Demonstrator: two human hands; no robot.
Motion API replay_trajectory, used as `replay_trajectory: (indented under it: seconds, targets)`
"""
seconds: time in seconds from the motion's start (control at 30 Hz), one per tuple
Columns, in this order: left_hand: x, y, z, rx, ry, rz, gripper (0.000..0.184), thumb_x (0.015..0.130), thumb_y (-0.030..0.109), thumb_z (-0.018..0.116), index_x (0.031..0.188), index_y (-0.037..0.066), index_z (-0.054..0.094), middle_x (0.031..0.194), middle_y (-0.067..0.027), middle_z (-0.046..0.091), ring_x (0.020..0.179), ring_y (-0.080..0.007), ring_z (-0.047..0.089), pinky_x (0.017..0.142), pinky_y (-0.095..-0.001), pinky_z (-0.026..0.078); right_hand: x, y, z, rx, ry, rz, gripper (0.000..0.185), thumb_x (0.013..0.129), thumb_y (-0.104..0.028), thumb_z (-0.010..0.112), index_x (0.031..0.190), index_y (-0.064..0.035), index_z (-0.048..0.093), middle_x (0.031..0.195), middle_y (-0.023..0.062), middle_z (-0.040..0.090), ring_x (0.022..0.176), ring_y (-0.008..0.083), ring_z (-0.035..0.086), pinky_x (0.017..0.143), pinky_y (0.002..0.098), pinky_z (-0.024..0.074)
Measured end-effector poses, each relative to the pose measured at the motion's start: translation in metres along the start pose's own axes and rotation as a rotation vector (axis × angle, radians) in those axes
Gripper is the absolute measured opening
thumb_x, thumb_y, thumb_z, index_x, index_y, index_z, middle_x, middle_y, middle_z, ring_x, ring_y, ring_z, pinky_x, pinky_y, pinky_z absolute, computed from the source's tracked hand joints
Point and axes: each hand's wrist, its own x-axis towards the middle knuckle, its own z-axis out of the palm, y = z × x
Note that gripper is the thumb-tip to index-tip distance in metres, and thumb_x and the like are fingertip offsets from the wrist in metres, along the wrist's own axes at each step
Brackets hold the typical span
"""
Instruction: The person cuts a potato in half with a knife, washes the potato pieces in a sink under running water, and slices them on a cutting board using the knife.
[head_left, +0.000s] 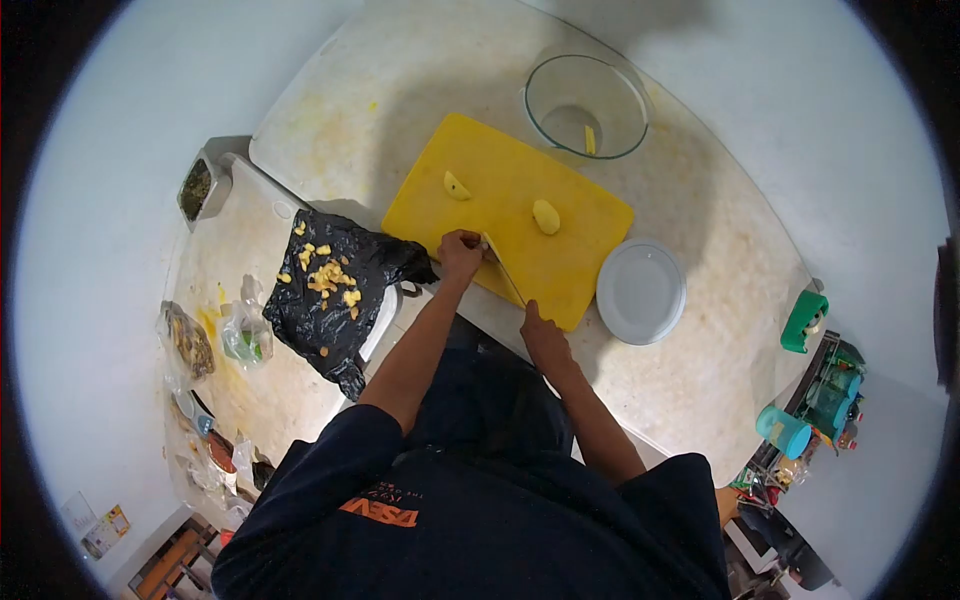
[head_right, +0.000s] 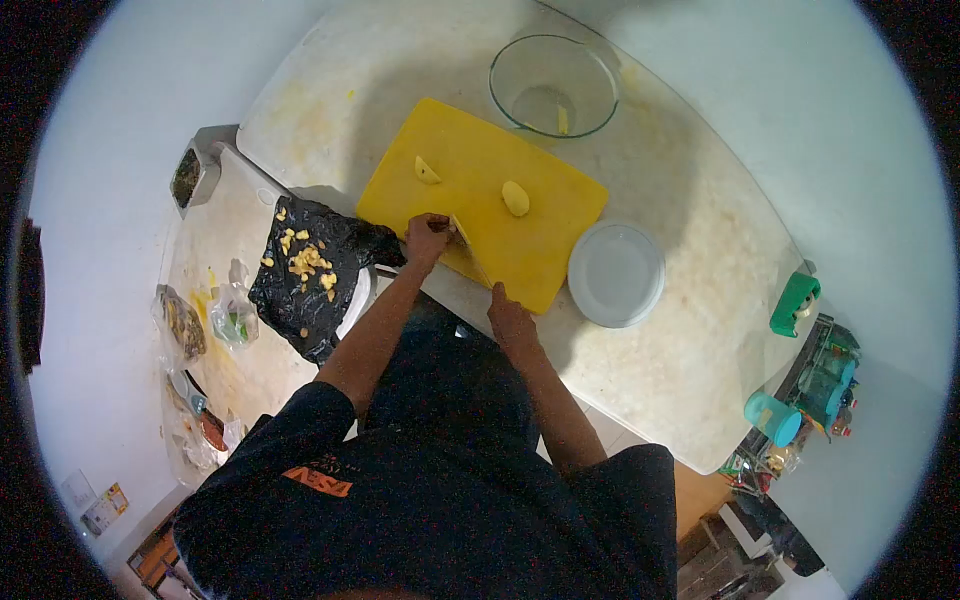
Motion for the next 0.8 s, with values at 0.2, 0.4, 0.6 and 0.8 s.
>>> replay_trajectory:
  seconds: [0.2, 0.4, 0.6, 0.8]
  targets:
    - [0.0, 0.001, -0.002, 0.009, 0.013, -0.004, 0.025, 0.068, 0.007, 0.08, 0.088, -0.002, 0.069, 0.084, -0.0122, 0.07, 0.078, -0.0225, 0.068, 0.075, -0.033, 0.053, -0.004, 0.003, -0.004, 0.157, -0.06, -0.022, 0.029, 0.092, -0.016, 0.043, 0.117, -0.0029, 0.036, 0.078, 0.0351, 0.06, 0.08, 0.0529, 0.06, 0.07, 0.0609, 0.0468]
    - [0.008, -0.004, 0.003, -0.046, -0.023, -0.027, 0.027, 0.067, 0.008, 0.08, 0.089, -0.002, 0.069, 0.083, -0.0116, 0.07, 0.078, -0.0213, 0.068, 0.074, -0.0322, 0.053, -0.034, 0.002, -0.031, 0.073, -0.124, 0.103, 0.032, 0.092, -0.018, 0.045, 0.12, -0.0053, 0.036, 0.084, 0.0348, 0.06, 0.085, 0.0521, 0.061, 0.075, 0.06, 0.0476]
    - [0.018, -0.018, 0.005, -0.078, -0.009, 0.05, 0.028, 0.067, 0.01, 0.08, 0.089, -0.001, 0.069, 0.082, -0.0101, 0.07, 0.075, -0.0196, 0.067, 0.072, -0.0313, 0.053, -0.047, 0.009, -0.046, 0.135, -0.199, 0.089, 0.038, 0.092, -0.019, 0.044, 0.127, -0.0055, 0.035, 0.089, 0.0376, 0.06, 0.088, 0.0554, 0.059, 0.078, 0.0598, 0.0468]
    - [0.02, -0.011, -0.001, -0.078, -0.121, -0.043, 0.031, 0.067, 0.014, 0.08, 0.093, 0.001, 0.069, 0.079, -0.0086, 0.069, 0.074, -0.0184, 0.067, 0.072, -0.0312, 0.053, -0.065, 0.012, -0.046, 0.081, -0.131, 0.05, 0.038, 0.093, -0.022, 0.045, 0.125, -0.0046, 0.036, 0.084, 0.0363, 0.06, 0.082, 0.0535, 0.06, 0.075, 0.06, 0.0469]
